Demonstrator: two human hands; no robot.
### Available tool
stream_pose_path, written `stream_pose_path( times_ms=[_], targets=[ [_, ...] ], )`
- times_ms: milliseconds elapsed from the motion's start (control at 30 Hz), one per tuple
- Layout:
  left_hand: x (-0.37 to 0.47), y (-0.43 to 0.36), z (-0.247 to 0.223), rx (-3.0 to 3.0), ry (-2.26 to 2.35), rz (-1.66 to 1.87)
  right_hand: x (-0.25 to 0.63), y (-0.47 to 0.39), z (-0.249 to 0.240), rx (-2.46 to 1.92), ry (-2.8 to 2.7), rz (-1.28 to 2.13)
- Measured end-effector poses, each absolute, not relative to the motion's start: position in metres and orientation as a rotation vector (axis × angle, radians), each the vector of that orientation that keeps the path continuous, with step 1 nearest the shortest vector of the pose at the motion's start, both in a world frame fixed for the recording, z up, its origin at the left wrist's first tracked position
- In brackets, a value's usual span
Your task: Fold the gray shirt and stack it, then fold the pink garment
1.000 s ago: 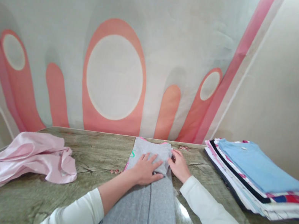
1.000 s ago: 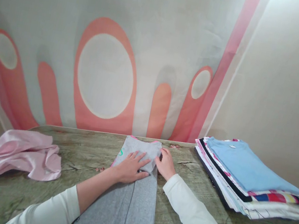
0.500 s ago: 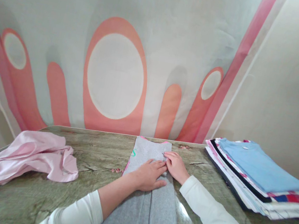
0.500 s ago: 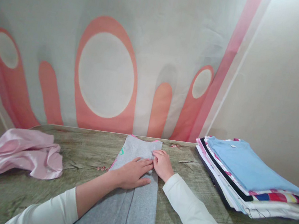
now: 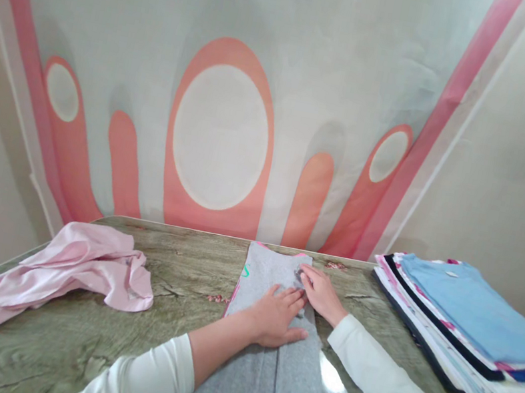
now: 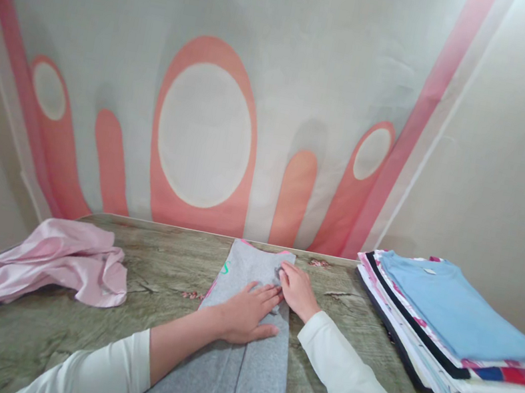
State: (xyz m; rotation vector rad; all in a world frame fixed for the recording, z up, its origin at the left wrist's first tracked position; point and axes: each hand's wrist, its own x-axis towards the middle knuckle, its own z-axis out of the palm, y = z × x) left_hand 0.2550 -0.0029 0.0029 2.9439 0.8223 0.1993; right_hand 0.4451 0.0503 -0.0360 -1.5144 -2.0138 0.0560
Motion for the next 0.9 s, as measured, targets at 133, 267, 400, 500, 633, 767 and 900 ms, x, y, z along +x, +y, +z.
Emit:
stream_pose_path(
  times_ms=[133, 267, 400, 500, 633, 767, 900],
  targets=[
    [0.267, -0.019, 0.0, 2.851, 0.981, 0.284, 0.444, 0.057, -0.03, -1.527, -2.175, 0.085],
    [0.275, -0.021, 0.004, 2.769, 0.912, 0.354, 0.445, 0.057, -0.023, -1.489, -2.223, 0.073],
    [0.256, 0.014, 0.014, 2.716, 0.877, 0.31, 0.448, 0.052, -0.027, -1.427, -2.279, 0.086],
    [0.227, 0.049, 0.015, 2.668, 1.197, 0.417, 0.446, 0.044, -0.03, -1.459, -2.263, 0.056],
    [0.19, 0.083, 0.004, 2.642, 1.389, 0.452, 0.436, 0.035, -0.027, -1.633, -2.281, 0.061],
    [0.173, 0.102, -0.009, 2.62, 1.454, 0.361, 0.428, 0.03, -0.024, -1.776, -2.347, 0.125],
    [0.169, 0.12, -0.016, 2.531, 1.619, 0.38, 0.428, 0.028, -0.024, -1.812, -2.368, 0.143]
  ],
)
